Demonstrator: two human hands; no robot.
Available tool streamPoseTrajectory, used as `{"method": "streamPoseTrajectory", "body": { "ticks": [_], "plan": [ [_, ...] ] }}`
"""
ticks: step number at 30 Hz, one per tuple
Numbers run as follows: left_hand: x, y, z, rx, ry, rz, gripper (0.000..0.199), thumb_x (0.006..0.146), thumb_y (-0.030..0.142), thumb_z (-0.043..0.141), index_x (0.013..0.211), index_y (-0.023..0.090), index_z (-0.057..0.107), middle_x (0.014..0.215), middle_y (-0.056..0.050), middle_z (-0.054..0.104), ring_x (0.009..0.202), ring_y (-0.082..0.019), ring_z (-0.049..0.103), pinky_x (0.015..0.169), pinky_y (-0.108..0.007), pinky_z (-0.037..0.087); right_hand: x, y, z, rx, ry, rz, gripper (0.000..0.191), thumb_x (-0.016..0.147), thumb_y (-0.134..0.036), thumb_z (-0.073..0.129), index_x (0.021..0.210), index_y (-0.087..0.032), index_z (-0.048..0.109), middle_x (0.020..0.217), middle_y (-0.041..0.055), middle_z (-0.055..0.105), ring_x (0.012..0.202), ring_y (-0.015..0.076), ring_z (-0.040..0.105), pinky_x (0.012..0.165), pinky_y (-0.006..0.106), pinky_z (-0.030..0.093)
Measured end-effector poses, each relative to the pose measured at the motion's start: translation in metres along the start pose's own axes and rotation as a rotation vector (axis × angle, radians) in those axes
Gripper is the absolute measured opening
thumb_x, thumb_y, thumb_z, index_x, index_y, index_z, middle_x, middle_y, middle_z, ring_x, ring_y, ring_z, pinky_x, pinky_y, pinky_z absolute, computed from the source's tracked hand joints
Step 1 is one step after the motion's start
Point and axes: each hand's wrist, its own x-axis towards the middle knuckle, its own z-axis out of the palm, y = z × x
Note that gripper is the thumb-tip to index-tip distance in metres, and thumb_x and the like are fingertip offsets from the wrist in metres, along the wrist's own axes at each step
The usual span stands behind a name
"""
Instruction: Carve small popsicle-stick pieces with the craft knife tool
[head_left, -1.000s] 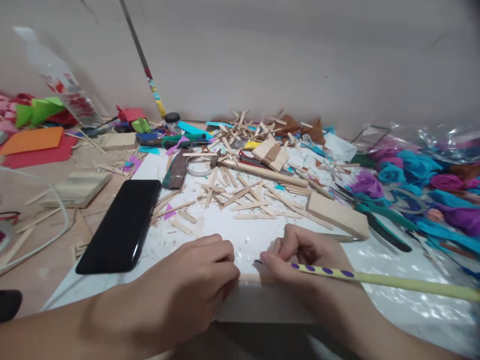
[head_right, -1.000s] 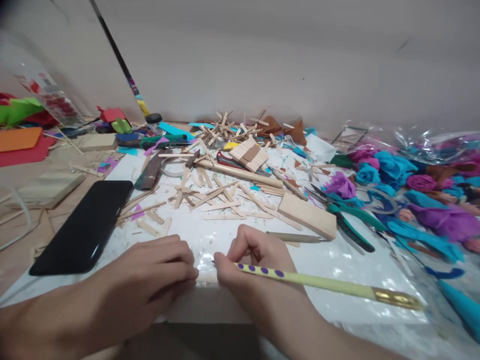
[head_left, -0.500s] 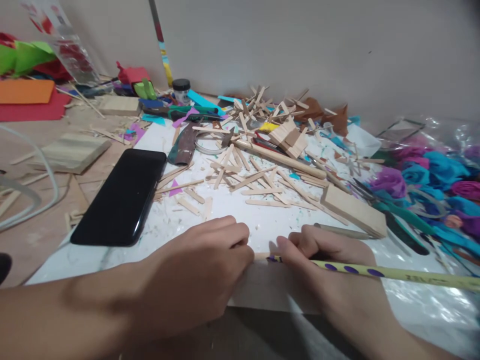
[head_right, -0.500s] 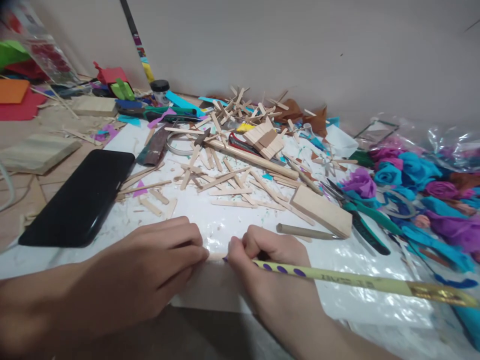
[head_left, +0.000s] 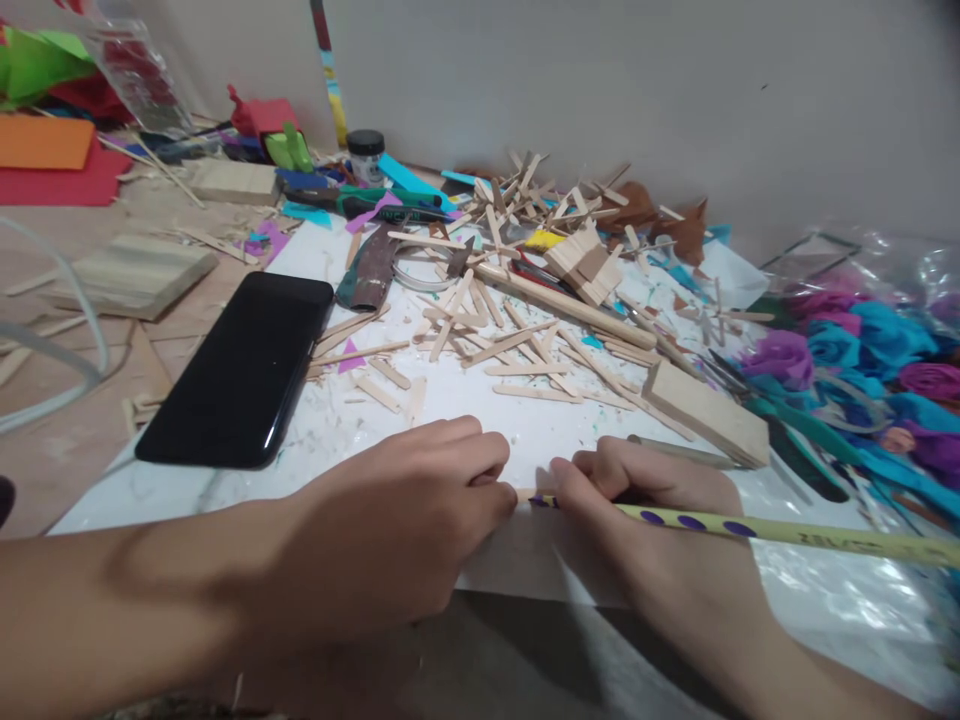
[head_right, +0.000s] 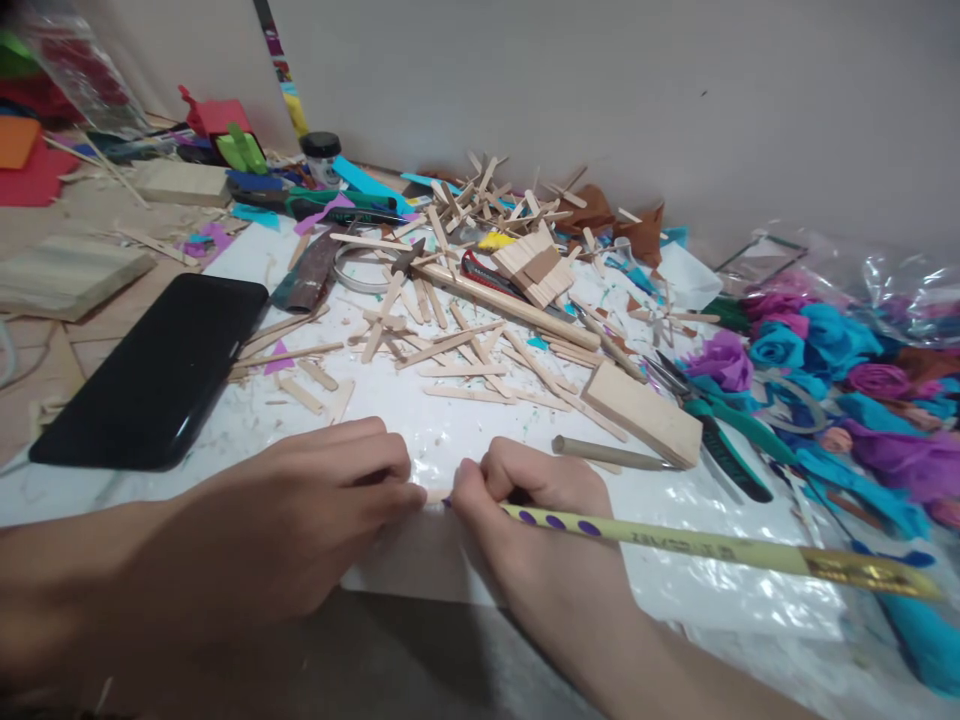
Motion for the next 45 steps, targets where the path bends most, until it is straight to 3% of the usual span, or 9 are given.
{"method": "streamPoseTrajectory", "body": {
  "ticks": [10,19,34,39,45],
  "plan": [
    [-0.0035,-0.0006,0.0002,0.121,-0.020,0.059,0.031,0.087,0.013,0.077,0.064,0.023,0.060,0.083,-0.004,0.063,0.087,-0.025,0.050,0.079,-0.043,0.039,-0.0001,-0.0020,-0.0007,0.004,-0.004,-0.003,0.052,0.092,-0.038,0.064,0.054,-0.025,0.031,0.050,-0.0036,0.035,0.049,0.0134,0.033,0.047,0.031,0.027],
    [-0.0014,0.0007,-0.0001,0.087,-0.010,0.029,0.012,0.087,0.012,0.076,0.082,0.021,0.070,0.084,-0.004,0.062,0.083,-0.024,0.050,0.078,-0.043,0.039,0.0001,-0.0010,-0.0016,0.010,0.009,-0.007,0.052,0.092,-0.037,0.064,0.053,-0.024,0.031,0.049,-0.0041,0.033,0.049,0.0127,0.032,0.047,0.031,0.026],
    [0.0009,0.0030,-0.0039,0.048,0.036,0.006,0.015,0.088,0.013,0.084,0.081,0.020,0.073,0.081,-0.001,0.065,0.081,-0.021,0.052,0.073,-0.038,0.037,0.0034,-0.0008,0.0004,0.016,0.029,-0.025,0.052,0.091,-0.036,0.066,0.053,-0.025,0.032,0.049,-0.0049,0.035,0.048,0.0118,0.033,0.045,0.029,0.027],
    [-0.0010,0.0018,-0.0040,0.097,0.082,0.029,0.020,0.080,0.016,0.093,0.084,0.019,0.074,0.080,0.001,0.063,0.081,-0.020,0.050,0.074,-0.037,0.037,0.0041,-0.0007,0.0004,0.014,0.018,-0.034,0.051,0.091,-0.034,0.066,0.052,-0.024,0.033,0.049,-0.0053,0.034,0.047,0.0109,0.033,0.045,0.028,0.026],
    [-0.0012,0.0009,-0.0008,0.059,0.104,0.013,0.019,0.082,0.012,0.089,0.079,0.018,0.071,0.078,0.001,0.062,0.079,-0.020,0.049,0.072,-0.037,0.036,0.0018,-0.0008,0.0003,0.036,0.061,-0.036,0.051,0.090,-0.031,0.067,0.053,-0.024,0.032,0.049,-0.0058,0.033,0.048,0.0102,0.032,0.044,0.028,0.025]
  ]
}}
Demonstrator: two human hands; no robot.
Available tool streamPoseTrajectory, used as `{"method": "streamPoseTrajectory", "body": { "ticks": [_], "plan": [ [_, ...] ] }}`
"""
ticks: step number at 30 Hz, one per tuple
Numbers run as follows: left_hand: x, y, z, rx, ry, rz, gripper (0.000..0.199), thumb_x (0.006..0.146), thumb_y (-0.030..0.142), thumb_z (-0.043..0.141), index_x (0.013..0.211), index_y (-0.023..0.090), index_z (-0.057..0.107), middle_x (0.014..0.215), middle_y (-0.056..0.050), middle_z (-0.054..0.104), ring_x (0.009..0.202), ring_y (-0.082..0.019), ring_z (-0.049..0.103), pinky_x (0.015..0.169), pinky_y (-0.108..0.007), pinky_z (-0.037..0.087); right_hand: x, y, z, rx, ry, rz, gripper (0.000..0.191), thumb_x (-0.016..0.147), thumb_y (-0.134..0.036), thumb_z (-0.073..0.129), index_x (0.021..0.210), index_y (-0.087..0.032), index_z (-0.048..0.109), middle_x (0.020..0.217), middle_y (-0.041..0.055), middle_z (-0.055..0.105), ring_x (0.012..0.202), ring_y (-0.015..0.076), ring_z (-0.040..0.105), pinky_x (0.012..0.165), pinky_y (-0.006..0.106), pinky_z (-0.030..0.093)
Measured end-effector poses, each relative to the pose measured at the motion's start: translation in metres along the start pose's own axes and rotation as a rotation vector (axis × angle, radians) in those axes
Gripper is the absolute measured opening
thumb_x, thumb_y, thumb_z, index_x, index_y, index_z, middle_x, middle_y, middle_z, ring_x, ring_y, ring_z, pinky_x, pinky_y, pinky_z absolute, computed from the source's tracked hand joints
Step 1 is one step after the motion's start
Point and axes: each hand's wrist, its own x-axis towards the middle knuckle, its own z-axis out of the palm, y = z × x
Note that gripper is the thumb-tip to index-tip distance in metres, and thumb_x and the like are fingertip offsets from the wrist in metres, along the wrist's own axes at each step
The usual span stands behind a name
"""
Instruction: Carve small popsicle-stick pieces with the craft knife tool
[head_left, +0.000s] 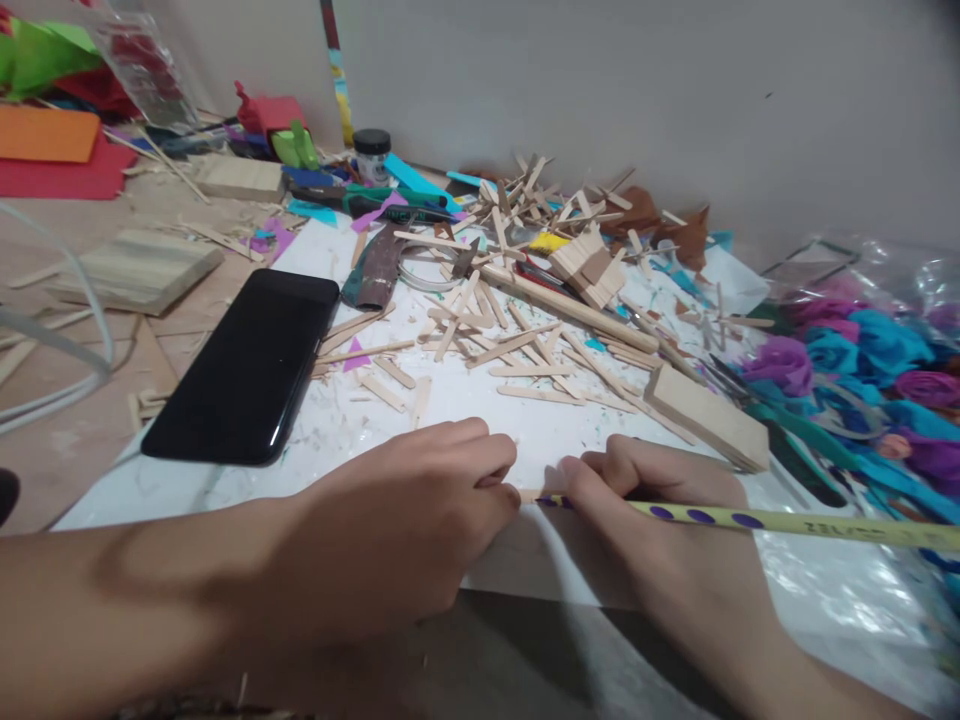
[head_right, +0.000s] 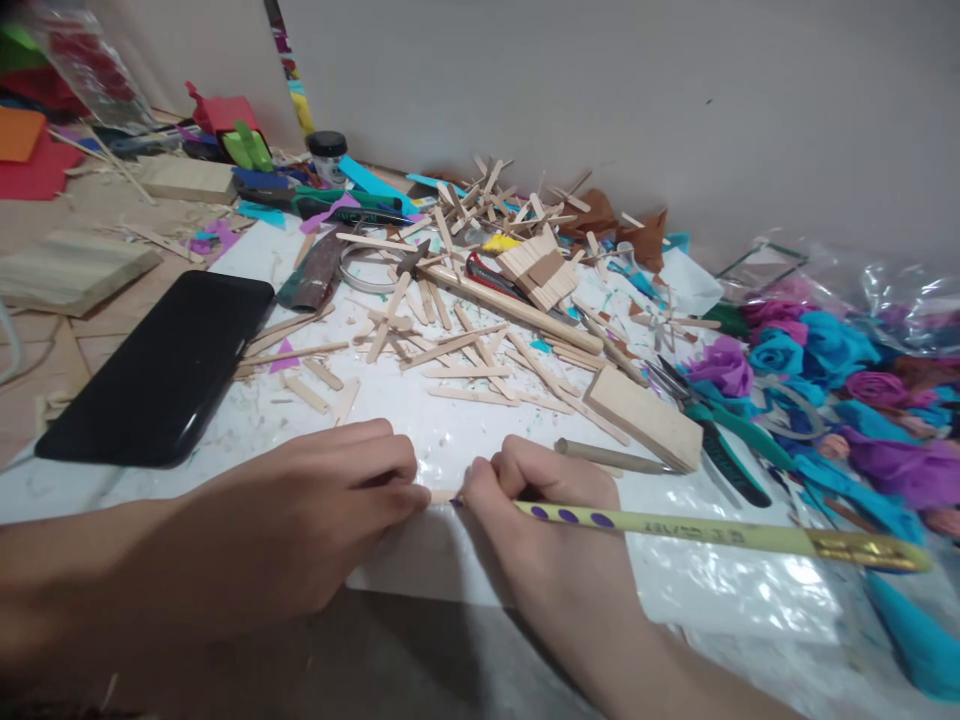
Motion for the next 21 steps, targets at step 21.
{"method": "streamPoseTrajectory", "body": {
  "ticks": [21],
  "plan": [
    [0.0003,-0.0006,0.0003,-0.058,0.044,-0.049,0.021,0.079,0.012,0.092,0.086,0.018,0.073,0.082,0.002,0.066,0.080,-0.019,0.052,0.073,-0.036,0.038,0.0000,0.0001,0.0004,-0.003,-0.012,0.004,0.050,0.090,-0.030,0.064,0.056,-0.025,0.028,0.052,-0.0064,0.028,0.050,0.0106,0.028,0.045,0.029,0.023]
  ]
}}
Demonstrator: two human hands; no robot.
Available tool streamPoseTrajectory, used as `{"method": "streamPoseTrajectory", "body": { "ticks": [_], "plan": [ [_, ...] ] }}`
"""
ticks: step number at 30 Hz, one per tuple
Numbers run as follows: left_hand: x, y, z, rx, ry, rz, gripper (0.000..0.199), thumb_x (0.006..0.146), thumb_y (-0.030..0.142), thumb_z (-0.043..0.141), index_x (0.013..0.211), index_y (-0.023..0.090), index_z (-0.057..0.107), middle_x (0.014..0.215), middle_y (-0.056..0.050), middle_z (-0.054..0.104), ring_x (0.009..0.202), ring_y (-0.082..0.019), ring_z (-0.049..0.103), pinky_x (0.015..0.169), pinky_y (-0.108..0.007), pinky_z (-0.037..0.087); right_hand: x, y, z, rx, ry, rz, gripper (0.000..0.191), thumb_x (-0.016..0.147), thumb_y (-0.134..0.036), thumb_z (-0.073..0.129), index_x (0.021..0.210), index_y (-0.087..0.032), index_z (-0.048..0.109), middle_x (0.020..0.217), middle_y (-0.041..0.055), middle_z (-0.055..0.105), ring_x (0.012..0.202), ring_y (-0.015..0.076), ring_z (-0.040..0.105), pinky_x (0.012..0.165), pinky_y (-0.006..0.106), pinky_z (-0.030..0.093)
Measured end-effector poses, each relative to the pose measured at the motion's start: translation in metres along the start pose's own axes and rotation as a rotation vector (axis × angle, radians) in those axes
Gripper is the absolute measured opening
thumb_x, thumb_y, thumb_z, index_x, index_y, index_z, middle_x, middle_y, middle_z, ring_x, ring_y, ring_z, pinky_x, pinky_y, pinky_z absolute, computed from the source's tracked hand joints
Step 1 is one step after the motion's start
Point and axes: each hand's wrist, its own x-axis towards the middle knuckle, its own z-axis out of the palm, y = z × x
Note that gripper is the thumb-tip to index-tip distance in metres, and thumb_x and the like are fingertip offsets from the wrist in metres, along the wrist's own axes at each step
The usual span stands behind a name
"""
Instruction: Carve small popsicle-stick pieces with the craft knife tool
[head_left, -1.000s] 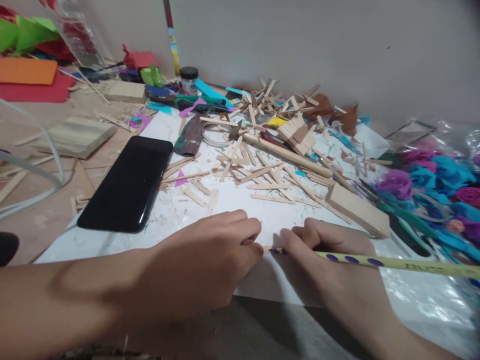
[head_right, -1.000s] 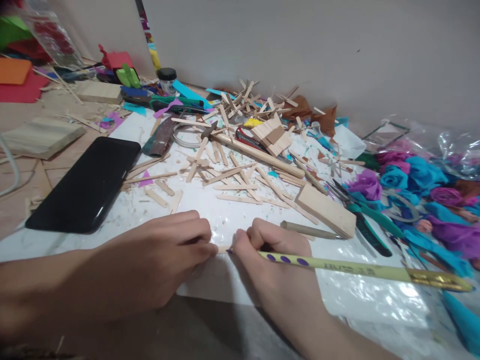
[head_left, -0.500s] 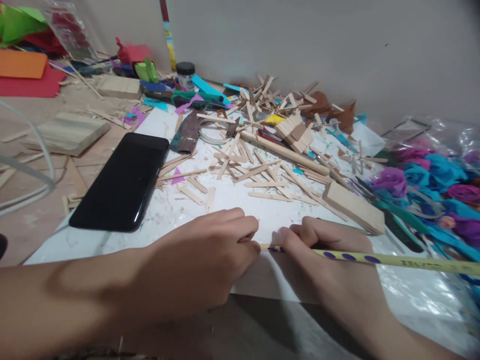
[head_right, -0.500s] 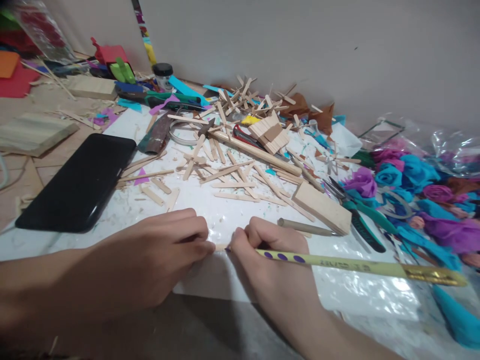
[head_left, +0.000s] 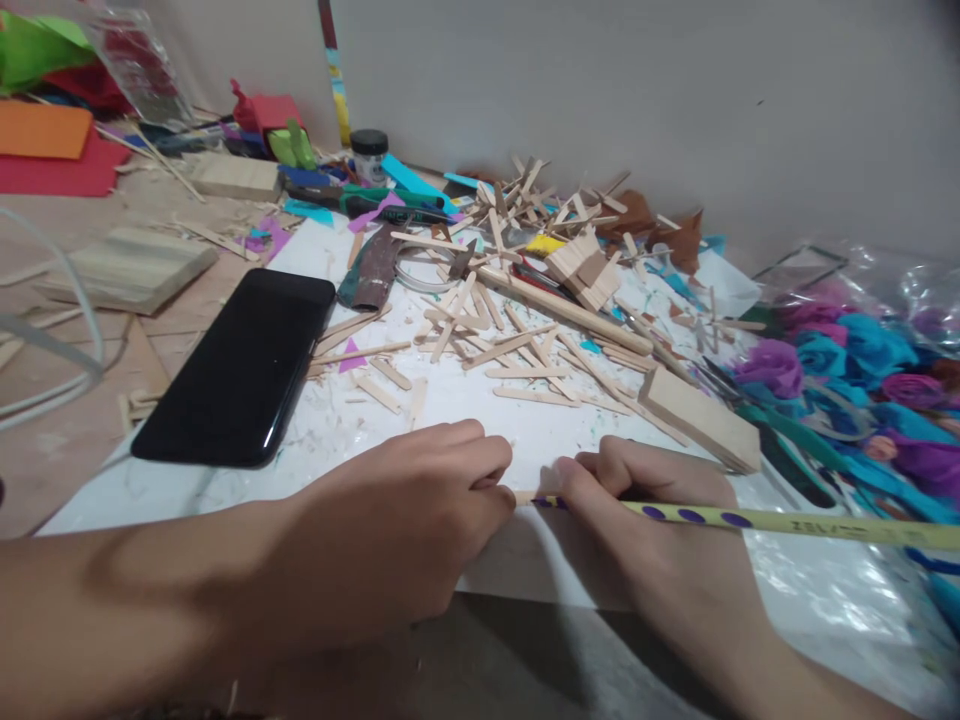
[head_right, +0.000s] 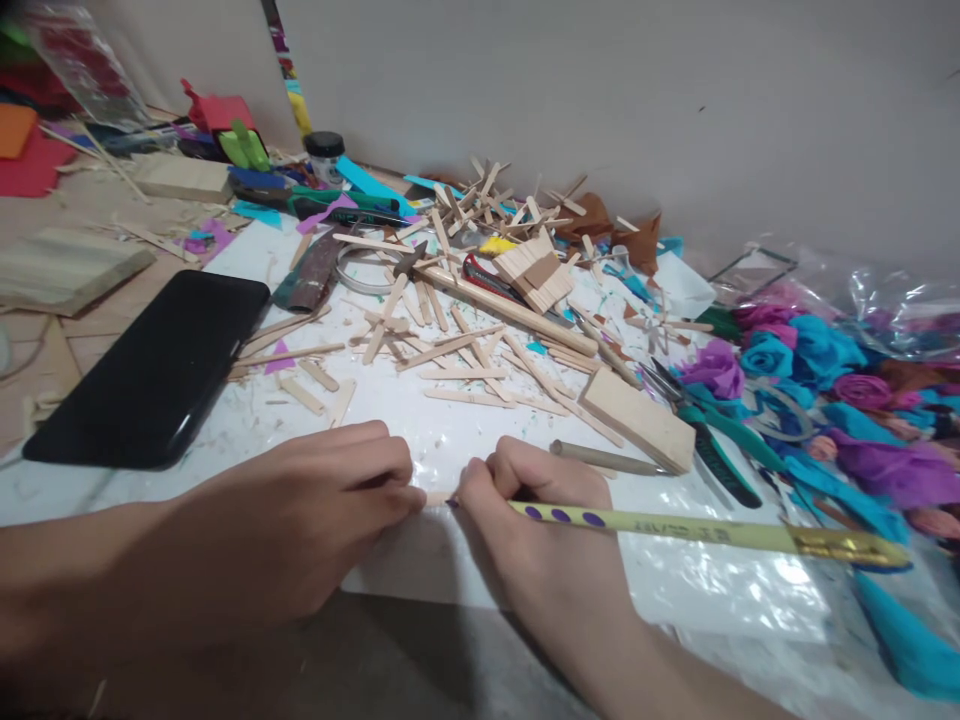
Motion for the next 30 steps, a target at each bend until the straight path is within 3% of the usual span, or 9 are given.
{"method": "streamPoseTrajectory", "body": {
  "ticks": [5,13,17,30],
  "plan": [
    [0.0011,0.0011,-0.0014,0.028,0.012,0.014,0.020,0.081,0.012,0.091,0.081,0.019,0.072,0.079,0.002,0.064,0.079,-0.018,0.052,0.073,-0.036,0.038,-0.0001,0.0008,-0.0008,-0.005,0.006,-0.004,0.050,0.090,-0.031,0.064,0.057,-0.025,0.027,0.052,-0.0063,0.029,0.050,0.0110,0.027,0.045,0.029,0.023],
    [-0.0004,0.0005,-0.0003,0.135,-0.064,0.098,0.014,0.086,0.020,0.089,0.085,0.019,0.075,0.080,0.000,0.064,0.080,-0.021,0.050,0.073,-0.039,0.035,0.0006,0.0001,-0.0001,-0.048,-0.007,-0.004,0.050,0.091,-0.031,0.063,0.057,-0.026,0.027,0.053,-0.0057,0.028,0.050,0.0120,0.027,0.046,0.030,0.023],
    [0.0009,0.0010,-0.0007,0.098,-0.083,0.065,0.016,0.083,0.016,0.089,0.084,0.019,0.074,0.080,0.001,0.063,0.080,-0.020,0.050,0.073,-0.038,0.035,0.0002,-0.0009,0.0000,-0.055,-0.005,-0.020,0.050,0.091,-0.030,0.063,0.057,-0.026,0.027,0.052,-0.0056,0.029,0.050,0.0122,0.028,0.046,0.031,0.024],
    [0.0008,0.0014,-0.0010,0.064,-0.019,0.038,0.019,0.078,0.013,0.091,0.083,0.019,0.074,0.080,0.001,0.065,0.080,-0.020,0.050,0.072,-0.039,0.036,0.0008,0.0006,-0.0015,-0.056,-0.014,-0.015,0.051,0.091,-0.030,0.065,0.056,-0.025,0.028,0.052,-0.0056,0.029,0.051,0.0127,0.031,0.048,0.031,0.025]
  ]
}}
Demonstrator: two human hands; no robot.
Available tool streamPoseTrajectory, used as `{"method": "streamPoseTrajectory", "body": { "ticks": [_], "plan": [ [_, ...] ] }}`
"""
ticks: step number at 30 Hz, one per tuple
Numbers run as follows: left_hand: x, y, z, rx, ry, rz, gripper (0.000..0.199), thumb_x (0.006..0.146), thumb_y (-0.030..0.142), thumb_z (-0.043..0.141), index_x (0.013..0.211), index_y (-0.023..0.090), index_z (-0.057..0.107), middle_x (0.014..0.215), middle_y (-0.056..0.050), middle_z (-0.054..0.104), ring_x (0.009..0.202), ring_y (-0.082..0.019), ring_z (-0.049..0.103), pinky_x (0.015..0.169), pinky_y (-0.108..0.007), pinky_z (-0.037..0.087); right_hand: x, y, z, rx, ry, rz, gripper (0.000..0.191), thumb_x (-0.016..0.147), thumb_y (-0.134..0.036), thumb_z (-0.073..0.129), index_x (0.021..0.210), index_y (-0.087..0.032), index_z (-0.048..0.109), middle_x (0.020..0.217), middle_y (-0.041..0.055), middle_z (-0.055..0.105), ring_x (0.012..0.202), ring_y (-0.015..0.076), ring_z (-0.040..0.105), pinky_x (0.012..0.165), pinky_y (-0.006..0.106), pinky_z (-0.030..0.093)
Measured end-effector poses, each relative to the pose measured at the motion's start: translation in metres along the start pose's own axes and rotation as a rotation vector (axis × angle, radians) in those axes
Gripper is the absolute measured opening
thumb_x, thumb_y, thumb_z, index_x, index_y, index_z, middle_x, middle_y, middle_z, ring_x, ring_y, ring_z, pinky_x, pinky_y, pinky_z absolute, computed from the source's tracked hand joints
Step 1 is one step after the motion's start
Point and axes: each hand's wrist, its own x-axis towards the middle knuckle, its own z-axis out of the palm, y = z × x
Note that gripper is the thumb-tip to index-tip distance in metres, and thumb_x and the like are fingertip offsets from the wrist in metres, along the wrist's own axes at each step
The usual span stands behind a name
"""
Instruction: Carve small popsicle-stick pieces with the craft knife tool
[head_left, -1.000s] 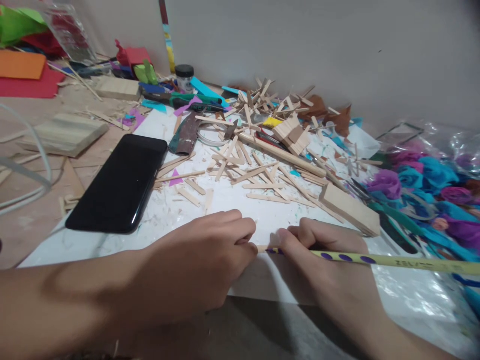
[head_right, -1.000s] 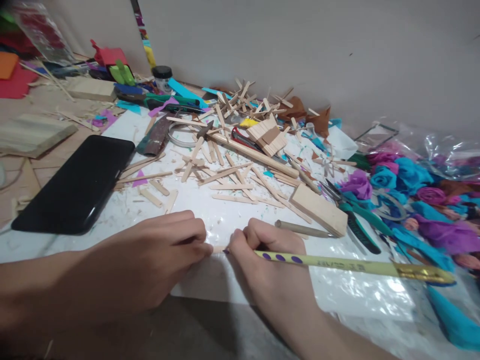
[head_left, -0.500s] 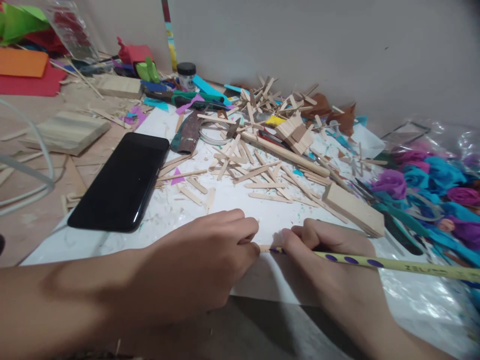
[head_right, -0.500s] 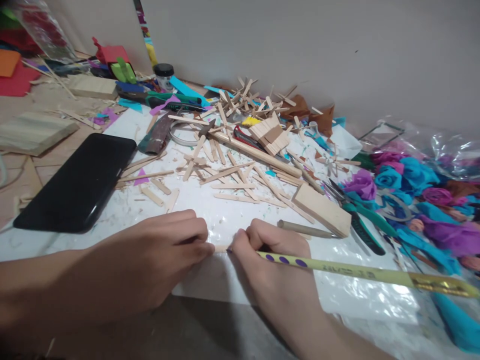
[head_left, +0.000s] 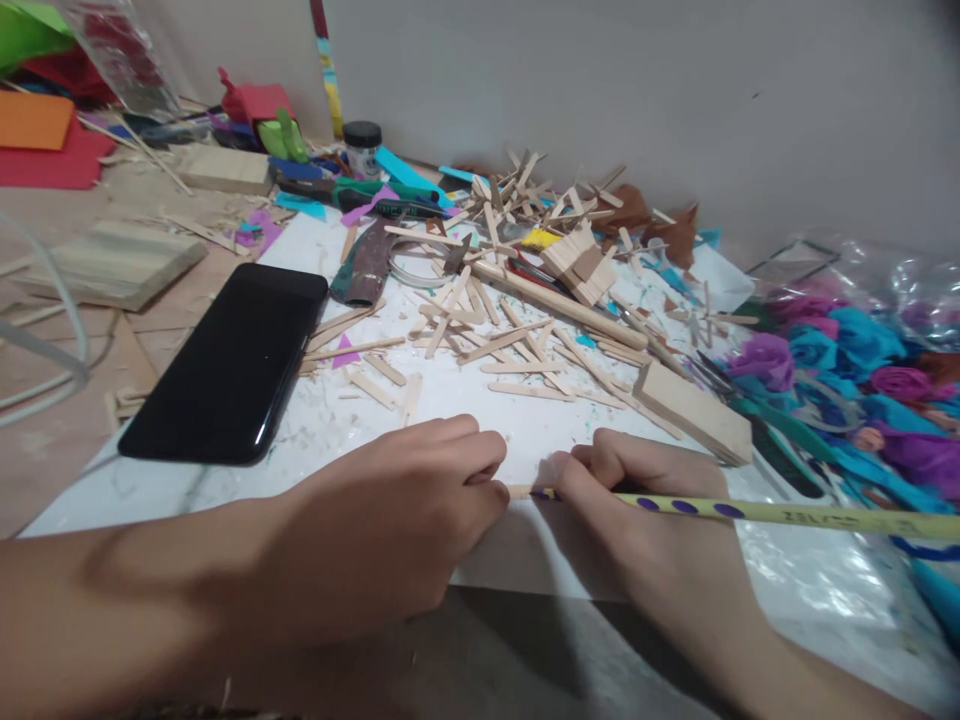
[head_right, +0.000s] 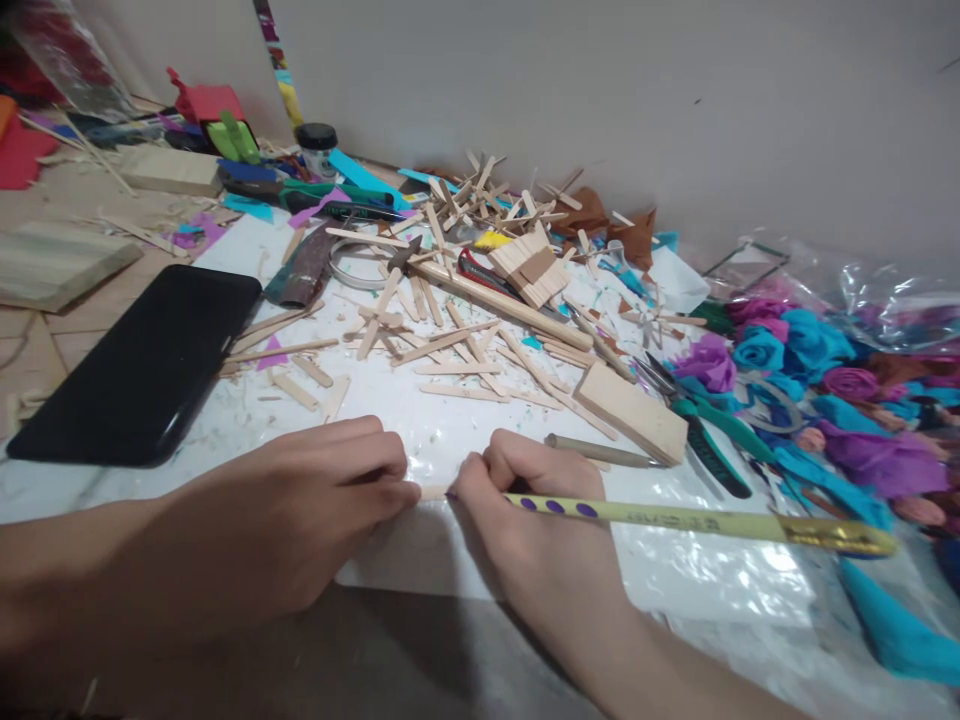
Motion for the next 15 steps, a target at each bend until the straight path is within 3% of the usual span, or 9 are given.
{"method": "streamPoseTrajectory", "body": {
  "ticks": [10,15],
  "plan": [
    [-0.0021,0.0001,0.0007,-0.001,-0.015,0.015,0.021,0.078,0.013,0.093,0.086,0.018,0.074,0.081,0.001,0.065,0.078,-0.020,0.051,0.071,-0.038,0.037,-0.0009,-0.0010,0.0000,0.037,-0.006,0.024,0.050,0.090,-0.030,0.066,0.056,-0.025,0.030,0.052,-0.0059,0.031,0.052,0.0121,0.030,0.048,0.031,0.025],
    [-0.0010,-0.0011,0.0008,-0.084,-0.001,-0.058,0.021,0.080,0.009,0.090,0.082,0.018,0.071,0.082,0.001,0.063,0.080,-0.019,0.052,0.072,-0.036,0.039,-0.0010,0.0009,0.0005,0.073,0.031,0.048,0.052,0.092,-0.029,0.066,0.057,-0.027,0.028,0.053,-0.0058,0.030,0.051,0.0129,0.029,0.046,0.032,0.023]
  ]
}}
